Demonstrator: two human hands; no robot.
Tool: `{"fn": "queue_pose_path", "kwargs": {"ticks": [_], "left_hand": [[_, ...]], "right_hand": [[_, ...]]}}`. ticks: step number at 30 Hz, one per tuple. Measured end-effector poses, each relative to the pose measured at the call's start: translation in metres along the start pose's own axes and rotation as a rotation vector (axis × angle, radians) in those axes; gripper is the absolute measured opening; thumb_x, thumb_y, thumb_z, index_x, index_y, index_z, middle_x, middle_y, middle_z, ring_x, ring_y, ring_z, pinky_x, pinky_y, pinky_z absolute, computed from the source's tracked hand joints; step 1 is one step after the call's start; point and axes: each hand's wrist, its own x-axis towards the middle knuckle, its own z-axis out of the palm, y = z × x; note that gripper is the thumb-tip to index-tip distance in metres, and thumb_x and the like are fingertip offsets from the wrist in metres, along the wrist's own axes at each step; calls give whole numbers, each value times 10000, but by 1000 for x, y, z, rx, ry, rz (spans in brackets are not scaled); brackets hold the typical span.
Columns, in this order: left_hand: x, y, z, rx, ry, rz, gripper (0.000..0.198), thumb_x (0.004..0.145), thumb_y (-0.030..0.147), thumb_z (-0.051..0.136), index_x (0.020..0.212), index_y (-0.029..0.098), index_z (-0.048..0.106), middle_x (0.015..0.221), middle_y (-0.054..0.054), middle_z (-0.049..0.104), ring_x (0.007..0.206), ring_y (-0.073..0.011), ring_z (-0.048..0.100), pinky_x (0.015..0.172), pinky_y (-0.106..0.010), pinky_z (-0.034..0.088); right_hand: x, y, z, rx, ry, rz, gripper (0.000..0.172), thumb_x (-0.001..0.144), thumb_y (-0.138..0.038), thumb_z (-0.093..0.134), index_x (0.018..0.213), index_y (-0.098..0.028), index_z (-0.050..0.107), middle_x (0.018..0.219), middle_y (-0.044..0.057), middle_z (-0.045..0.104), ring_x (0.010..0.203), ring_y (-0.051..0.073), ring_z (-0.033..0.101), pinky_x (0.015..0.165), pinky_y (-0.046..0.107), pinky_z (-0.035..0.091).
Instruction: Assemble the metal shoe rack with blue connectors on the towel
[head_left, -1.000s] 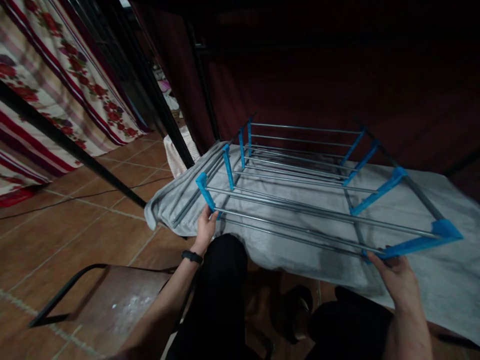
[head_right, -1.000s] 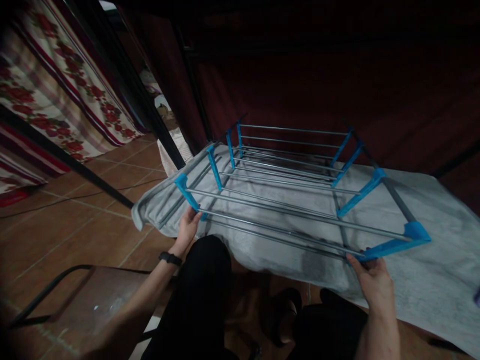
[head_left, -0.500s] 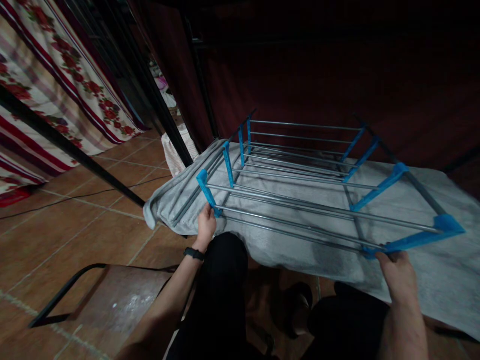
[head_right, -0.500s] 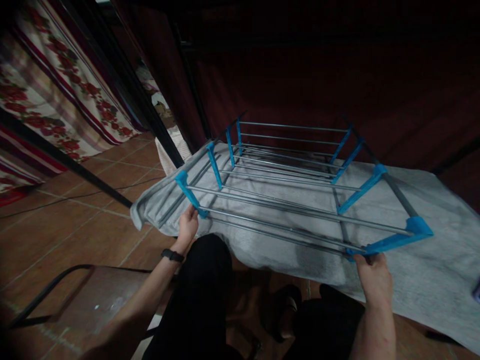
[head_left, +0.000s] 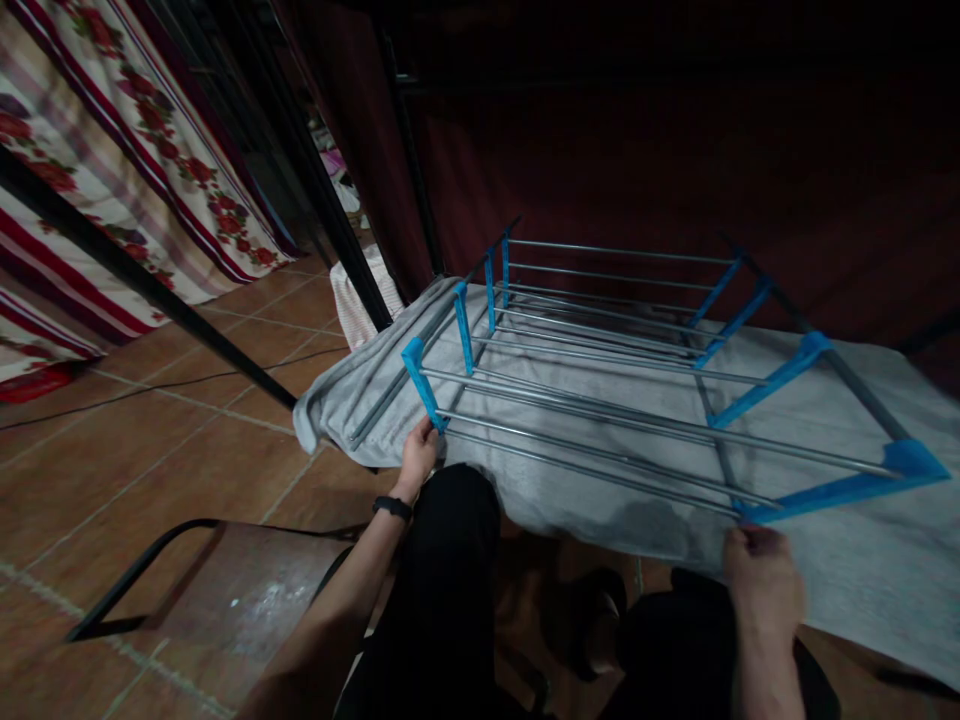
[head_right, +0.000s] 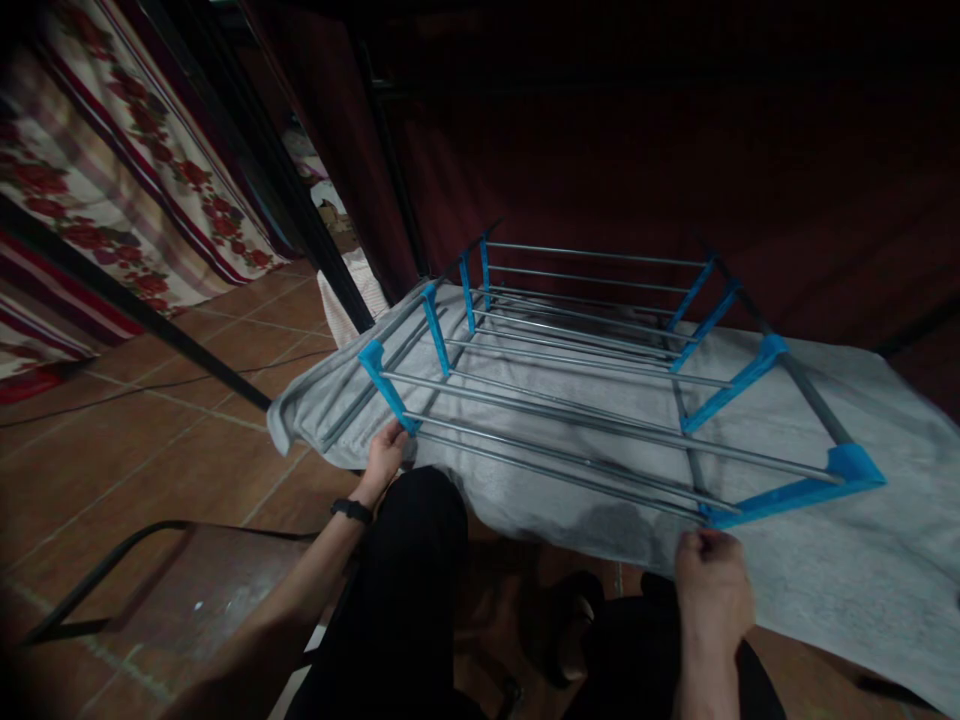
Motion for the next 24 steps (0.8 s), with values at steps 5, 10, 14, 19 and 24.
{"fn": "queue_pose_path", "kwargs": {"ticks": [5,10,14,19,24], "left_hand": [[1,-9,-1,-29,-45,6,446,744,201,571,1176,127,656,1161,-110,757,1170,-252,671,1113,-435,470],[0,-14,0,-14,-34,28,344,759,248,624,1083,146,678,1044,-93,770,1017,-261,698,1030,-432,506],[1,-11,4,-62,7,51,331,815,329,645,1095,152,664,1071,-104,753,994,-245,693,977,-398,518],[-2,-3,7,41,86,72,289,878,400,622,1041,165,662,967,-77,733,920,-222,675,892,-351,523],[-1,4,6,84,110,127,295,915,407,579,1049,156,659,912,-74,713,956,-235,665,912,-355,513]], "right_hand": [[-53,-94,48,295,-479,-492,337,934,-371,432,1093,-237,697,1132,97,744,1034,273,701,927,427,553],[-75,-178,93,176,-563,-871,412,963,-149,402,1258,-218,681,1324,83,678,1234,221,607,1108,397,457],[-84,-210,114,-13,-599,-975,404,989,-122,413,1301,-204,656,1333,89,664,1208,228,597,1073,377,450],[-90,-235,121,-200,-539,-969,344,1023,-179,420,1284,-192,644,1253,119,673,1186,264,577,1037,403,421],[-83,-252,130,-301,-598,-970,342,1021,-219,465,1334,-184,599,1310,139,652,1208,281,577,1030,405,404]]}}
